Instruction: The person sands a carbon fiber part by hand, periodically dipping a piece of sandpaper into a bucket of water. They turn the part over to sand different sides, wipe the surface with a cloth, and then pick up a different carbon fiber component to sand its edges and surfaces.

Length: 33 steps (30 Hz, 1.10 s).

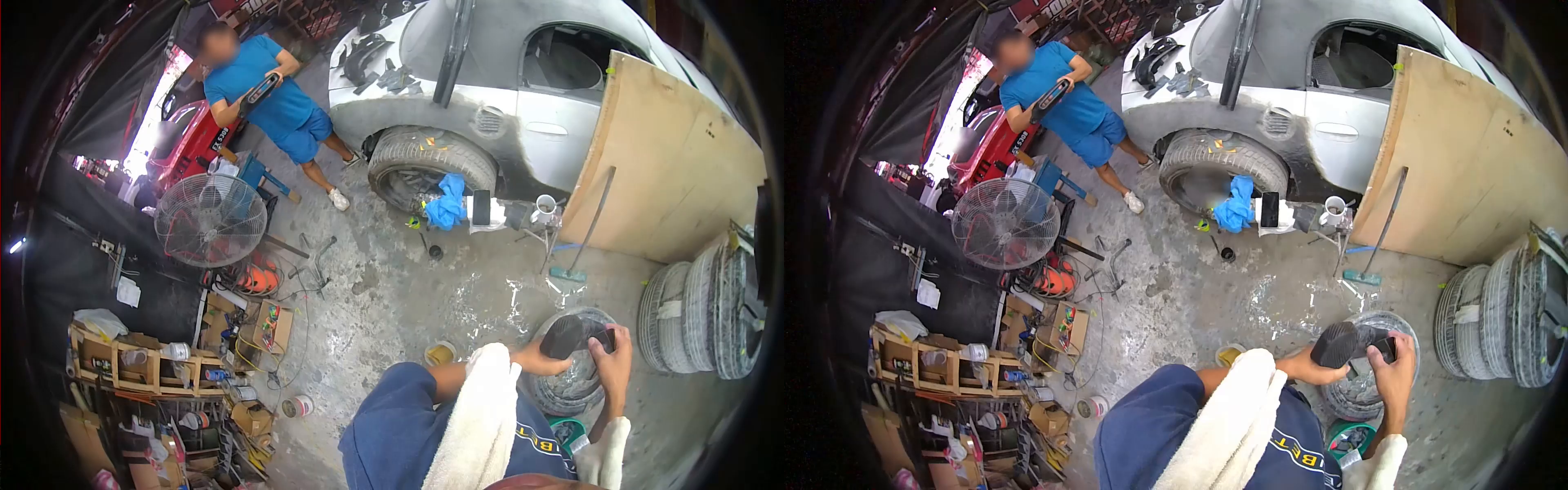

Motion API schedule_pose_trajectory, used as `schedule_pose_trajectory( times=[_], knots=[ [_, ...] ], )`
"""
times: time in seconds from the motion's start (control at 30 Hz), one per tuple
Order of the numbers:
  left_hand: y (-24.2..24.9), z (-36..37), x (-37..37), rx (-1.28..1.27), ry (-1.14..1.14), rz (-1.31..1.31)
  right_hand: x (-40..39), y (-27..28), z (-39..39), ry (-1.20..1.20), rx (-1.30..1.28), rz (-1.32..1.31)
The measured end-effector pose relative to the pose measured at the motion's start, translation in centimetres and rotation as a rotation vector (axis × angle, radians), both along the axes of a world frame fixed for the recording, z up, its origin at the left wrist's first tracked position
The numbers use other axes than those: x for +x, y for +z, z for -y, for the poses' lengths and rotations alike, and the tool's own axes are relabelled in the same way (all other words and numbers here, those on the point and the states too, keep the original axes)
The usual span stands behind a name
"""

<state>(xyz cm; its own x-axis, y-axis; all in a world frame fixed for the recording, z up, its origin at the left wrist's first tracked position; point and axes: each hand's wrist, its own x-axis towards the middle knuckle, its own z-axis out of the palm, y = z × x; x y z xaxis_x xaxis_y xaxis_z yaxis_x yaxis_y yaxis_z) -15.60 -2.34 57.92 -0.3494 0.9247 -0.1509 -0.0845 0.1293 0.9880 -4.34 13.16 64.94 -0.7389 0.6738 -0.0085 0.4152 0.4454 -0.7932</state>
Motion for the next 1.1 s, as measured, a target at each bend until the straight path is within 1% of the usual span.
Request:
schedule_pose_trajectory(
  times=[0.03, 0.1, 0.13, 0.17, 0.23, 0.3, 0.33, 0.4, 0.43, 0.47, 0.5, 0.53, 0.6, 0.63, 0.7, 0.73, 0.8, 0.9, 0.97, 1.1],
  knots=[
    [0.2, 0.0, 0.0, 0.004, 0.004, 0.002, 0.0, 0.0, 0.3, 0.004, 0.004, 0.002],
    [0.5, 0.0, 0.3, 0.085, -0.024, 0.020, 0.4, -0.1, 0.9, -0.077, 0.055, -0.087],
    [1.7, 0.2, 0.3, 0.092, -0.024, 0.021, 0.8, 0.0, 1.2, -0.076, 0.062, -0.087],
    [3.0, 0.3, 0.3, 0.133, 0.001, -0.015, 1.0, 0.2, 1.4, -0.107, 0.028, -0.116],
    [3.7, 0.7, 1.3, 0.183, 0.042, -0.050, 1.7, 0.6, 1.8, -0.119, 0.000, -0.145],
    [3.6, 1.0, 3.1, 0.281, 0.156, -0.157, 2.7, 1.0, 2.1, -0.185, -0.130, -0.191],
    [3.9, 1.3, 3.9, 0.315, 0.199, -0.194, 3.1, 1.3, 2.2, -0.173, -0.123, -0.191],
    [4.5, 1.9, 5.6, 0.293, 0.222, -0.258, 4.0, 1.7, 2.4, -0.188, -0.304, -0.216],
    [3.8, 1.4, 6.5, 0.300, 0.227, -0.261, 4.5, 2.0, 2.6, -0.183, -0.298, -0.218],
    [2.5, 0.5, 7.5, 0.352, 0.260, -0.291, 5.1, 2.2, 2.8, -0.185, -0.350, -0.249],
    [2.8, 0.3, 8.2, 0.401, 0.294, -0.321, 5.7, 2.3, 2.9, -0.186, -0.405, -0.279],
    [3.2, 0.2, 8.8, 0.402, 0.300, -0.324, 6.4, 2.3, 2.9, -0.179, -0.405, -0.279],
    [4.6, 0.1, 9.6, 0.637, 0.486, -0.610, 7.7, 2.2, 2.8, -0.178, -0.591, -0.325],
    [5.6, 0.7, 9.9, 0.688, 0.522, -0.719, 8.2, 1.9, 2.9, -0.177, -0.592, -0.328],
    [7.0, 2.0, 10.6, 0.685, 0.406, -0.814, 9.1, 1.4, 3.4, -0.223, -0.793, -0.423],
    [7.2, 2.7, 10.9, 0.646, 0.316, -0.835, 9.5, 1.8, 3.8, -0.226, -0.798, -0.423],
    [7.5, 3.3, 11.2, 0.593, 0.185, -0.860, 10.2, 2.8, 4.9, -0.272, -0.942, -0.448],
    [8.0, 3.6, 11.4, 0.553, 0.084, -0.886, 11.2, 2.2, 4.9, -0.294, -0.953, -0.454],
    [8.1, 3.5, 11.5, 0.544, 0.055, -0.897, 11.7, 2.3, 5.1, -0.311, -0.930, -0.453],
    [8.6, 3.1, 11.3, 0.541, 0.014, -0.913, 12.6, 1.5, 4.6, -0.265, -0.913, -0.501]
  ],
)
